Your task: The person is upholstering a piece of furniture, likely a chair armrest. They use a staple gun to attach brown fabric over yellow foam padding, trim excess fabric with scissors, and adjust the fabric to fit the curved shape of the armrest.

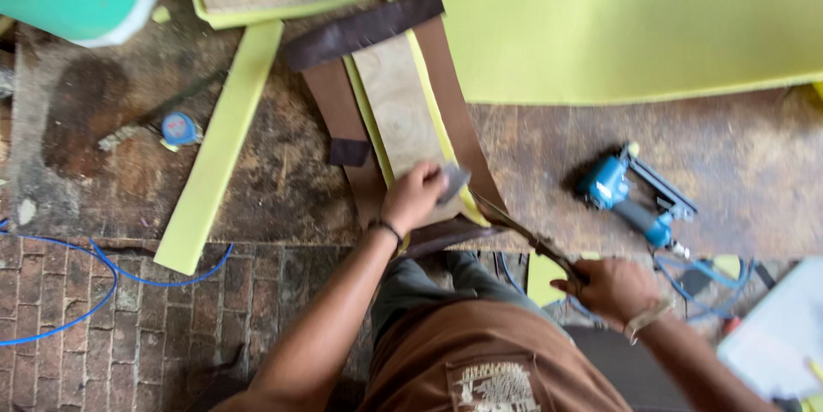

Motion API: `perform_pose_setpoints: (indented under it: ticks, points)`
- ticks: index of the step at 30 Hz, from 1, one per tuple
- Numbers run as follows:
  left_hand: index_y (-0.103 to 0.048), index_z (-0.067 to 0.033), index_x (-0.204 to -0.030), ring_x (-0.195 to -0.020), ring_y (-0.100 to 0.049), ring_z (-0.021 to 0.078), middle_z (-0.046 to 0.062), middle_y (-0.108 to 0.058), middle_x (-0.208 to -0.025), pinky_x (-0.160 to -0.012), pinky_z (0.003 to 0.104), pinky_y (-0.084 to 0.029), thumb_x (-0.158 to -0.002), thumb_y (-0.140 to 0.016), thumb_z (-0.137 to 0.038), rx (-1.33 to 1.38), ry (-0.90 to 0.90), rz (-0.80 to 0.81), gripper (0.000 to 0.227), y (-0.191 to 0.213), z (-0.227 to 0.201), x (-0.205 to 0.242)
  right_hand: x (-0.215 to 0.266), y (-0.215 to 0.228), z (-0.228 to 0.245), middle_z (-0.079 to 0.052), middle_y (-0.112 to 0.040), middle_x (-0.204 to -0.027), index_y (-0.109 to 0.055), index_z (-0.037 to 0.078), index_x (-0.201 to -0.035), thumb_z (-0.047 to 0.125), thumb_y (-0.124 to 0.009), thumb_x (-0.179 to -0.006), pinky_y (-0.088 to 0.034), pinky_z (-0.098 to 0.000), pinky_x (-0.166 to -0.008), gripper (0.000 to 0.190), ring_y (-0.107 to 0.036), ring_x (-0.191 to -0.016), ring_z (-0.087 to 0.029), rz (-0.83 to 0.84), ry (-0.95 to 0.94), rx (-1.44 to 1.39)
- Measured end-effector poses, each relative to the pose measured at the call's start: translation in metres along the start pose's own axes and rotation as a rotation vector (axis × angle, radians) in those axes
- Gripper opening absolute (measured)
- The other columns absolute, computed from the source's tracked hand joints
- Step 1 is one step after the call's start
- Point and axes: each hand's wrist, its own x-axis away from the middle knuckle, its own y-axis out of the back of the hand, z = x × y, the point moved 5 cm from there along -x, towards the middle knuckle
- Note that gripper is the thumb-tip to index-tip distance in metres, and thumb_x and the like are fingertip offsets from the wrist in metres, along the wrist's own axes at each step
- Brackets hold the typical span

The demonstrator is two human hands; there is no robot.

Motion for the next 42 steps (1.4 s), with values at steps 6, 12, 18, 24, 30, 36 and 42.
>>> perform_pose_setpoints:
  ticks: [6,12,18,24,30,36,42]
  points:
    - [-0.045,-0.0161,-0.151,-0.146,-0.037,0.0333,0.013,-0.044,-0.156,-0.118,0.053,-0.03,-0.078,-0.086,-0.045,-0.356,-0.016,0.427,0.088,-0.007,-0.018,0.079,-0.018,0.002,0.01,-0.009,-0.068,-0.062,-0.079,0.008,-0.083,0.066,-0.07,-0.081,-0.051,-0.0373,-0.057,0.058,-0.066,-0.057,-0.021,-0.106,0.013,-0.487]
    - [-0.06,-0.0146,-0.129,-0.138,-0.041,0.0343,0.013,-0.055,-0.139,-0.117,0.051,-0.032,-0.074,-0.089,-0.035,-0.44,-0.017,0.331,0.065,-0.007,-0.027,0.107,-0.072,0.016,0.058,-0.004,-0.06,-0.06,-0.073,0.003,-0.085,0.053,-0.072,-0.084,-0.05,-0.0292,-0.05,0.05,-0.059,-0.053,-0.014,0.071,0.191,-0.877]
    - [-0.068,-0.0114,-0.113,-0.111,-0.069,0.0207,0.007,-0.07,-0.12,-0.096,0.033,-0.055,-0.084,-0.08,-0.036,-0.228,0.098,0.276,0.04,0.013,-0.033,0.108,-0.134,0.043,0.143,-0.002,-0.058,-0.062,-0.065,0.006,-0.079,0.058,-0.074,-0.082,-0.045,-0.0284,-0.048,0.052,-0.057,-0.052,-0.015,0.131,0.409,-1.227]
    - [-0.079,-0.0103,-0.104,-0.103,-0.077,0.0183,0.008,-0.083,-0.114,-0.094,0.031,-0.057,-0.089,-0.074,-0.036,-0.126,0.176,0.266,0.03,0.04,-0.019,0.084,-0.182,0.064,0.194,-0.002,-0.051,-0.062,-0.057,0.009,-0.073,0.056,-0.075,-0.085,-0.04,-0.0297,-0.047,0.052,-0.05,-0.05,-0.015,0.232,0.425,-1.386]
    - [-0.069,-0.0132,-0.121,-0.105,-0.07,0.0191,0.008,-0.073,-0.117,-0.089,0.035,-0.058,-0.087,-0.076,-0.034,0.072,0.084,-0.15,0.04,0.108,0.022,-0.032,-0.17,0.065,0.217,-0.001,-0.046,-0.06,-0.051,0.012,-0.07,0.054,-0.07,-0.088,-0.038,-0.0303,-0.048,0.05,-0.047,-0.051,-0.016,0.31,0.413,-1.48]
    - [-0.073,-0.0019,-0.093,-0.063,-0.06,0.01,-0.002,-0.067,-0.074,-0.059,0.031,-0.05,-0.087,-0.078,-0.042,0.713,0.188,-0.301,0.041,0.106,0.061,-0.191,-0.161,0.072,0.222,-0.001,-0.042,-0.057,-0.048,0.012,-0.069,0.059,-0.062,-0.092,-0.034,-0.0296,-0.048,0.054,-0.041,-0.05,-0.015,0.353,0.443,-1.519]
    - [-0.062,0.007,-0.073,-0.055,-0.048,0.0185,0.01,-0.055,-0.062,-0.058,0.035,-0.042,-0.099,-0.08,-0.041,0.305,0.163,-0.481,0.057,0.096,0.074,-0.204,-0.172,0.061,0.234,-0.002,-0.046,-0.058,-0.05,0.011,-0.071,0.053,-0.064,-0.092,-0.036,-0.029,-0.047,0.049,-0.045,-0.051,-0.015,0.383,0.382,-1.579]
